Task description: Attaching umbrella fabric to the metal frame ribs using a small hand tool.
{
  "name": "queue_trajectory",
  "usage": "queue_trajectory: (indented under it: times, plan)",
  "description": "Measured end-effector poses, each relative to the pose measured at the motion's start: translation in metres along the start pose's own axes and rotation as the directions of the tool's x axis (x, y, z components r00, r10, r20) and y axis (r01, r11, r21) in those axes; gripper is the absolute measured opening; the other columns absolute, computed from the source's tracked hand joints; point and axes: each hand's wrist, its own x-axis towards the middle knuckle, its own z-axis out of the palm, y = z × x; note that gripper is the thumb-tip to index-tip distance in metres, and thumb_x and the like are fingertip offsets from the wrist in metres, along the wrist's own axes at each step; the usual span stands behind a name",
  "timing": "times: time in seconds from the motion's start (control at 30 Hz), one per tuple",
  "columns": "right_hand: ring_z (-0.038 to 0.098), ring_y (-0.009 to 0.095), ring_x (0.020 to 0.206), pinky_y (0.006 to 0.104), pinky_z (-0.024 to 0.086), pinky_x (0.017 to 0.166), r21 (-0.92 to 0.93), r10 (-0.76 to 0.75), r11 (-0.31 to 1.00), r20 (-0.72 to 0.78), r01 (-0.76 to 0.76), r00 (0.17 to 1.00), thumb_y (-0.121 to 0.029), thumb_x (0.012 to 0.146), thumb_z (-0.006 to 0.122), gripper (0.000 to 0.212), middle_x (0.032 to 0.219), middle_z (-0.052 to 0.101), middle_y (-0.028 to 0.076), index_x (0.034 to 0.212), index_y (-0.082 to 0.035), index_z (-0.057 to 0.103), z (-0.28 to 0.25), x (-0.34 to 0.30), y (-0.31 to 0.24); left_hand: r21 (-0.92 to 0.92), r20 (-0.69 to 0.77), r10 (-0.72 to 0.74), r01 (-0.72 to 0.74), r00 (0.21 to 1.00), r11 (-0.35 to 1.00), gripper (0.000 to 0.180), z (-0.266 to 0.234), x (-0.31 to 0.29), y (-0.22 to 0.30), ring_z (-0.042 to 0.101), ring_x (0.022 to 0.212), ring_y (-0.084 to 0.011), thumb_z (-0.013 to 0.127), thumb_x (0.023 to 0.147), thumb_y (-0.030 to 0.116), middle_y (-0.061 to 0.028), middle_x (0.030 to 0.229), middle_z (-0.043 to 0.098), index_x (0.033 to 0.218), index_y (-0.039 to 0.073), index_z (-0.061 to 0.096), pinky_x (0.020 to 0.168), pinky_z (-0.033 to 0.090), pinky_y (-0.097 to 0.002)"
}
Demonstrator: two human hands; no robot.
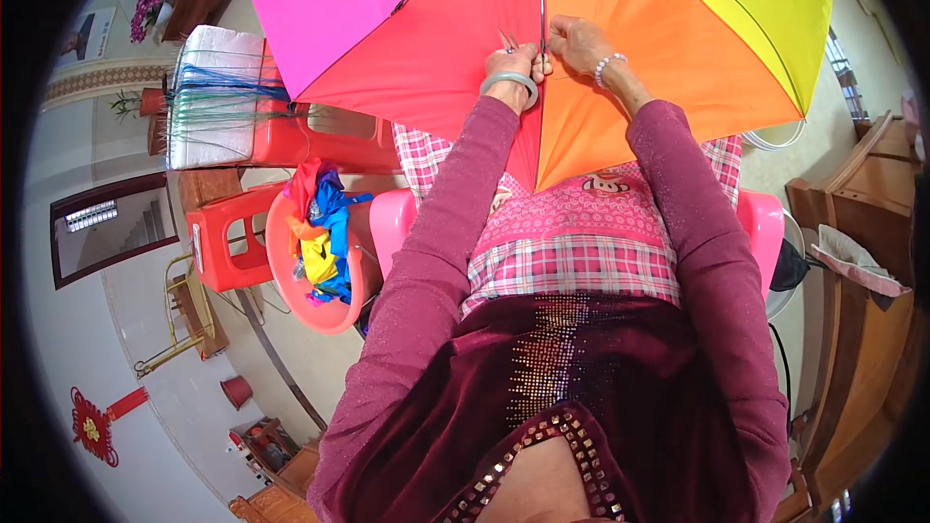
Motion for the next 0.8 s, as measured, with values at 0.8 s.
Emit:
queue_trajectory:
  times: [0.8]
  plan:
    - [0.044, 0.008, 0.043, 0.0221, 0.046, 0.041, 0.732, 0.168, 0.662, -0.353, 0.160, 0.920, -0.007, 0.081, 0.045, 0.006, 0.058, 0.046, 0.001, 0.075, -0.005, 0.046, -0.198, -0.042, -0.154, 0.760, 0.185, 0.683, -0.544, 0.706, 0.355, 0.012, -0.044, -0.028, 0.012, 0.055, 0.054, -0.0135, 0.061, 0.069, 0.006, -0.0045, 0.064, 0.054, 0.077, 0.001, 0.054, 0.044, 0.042, -0.0271]
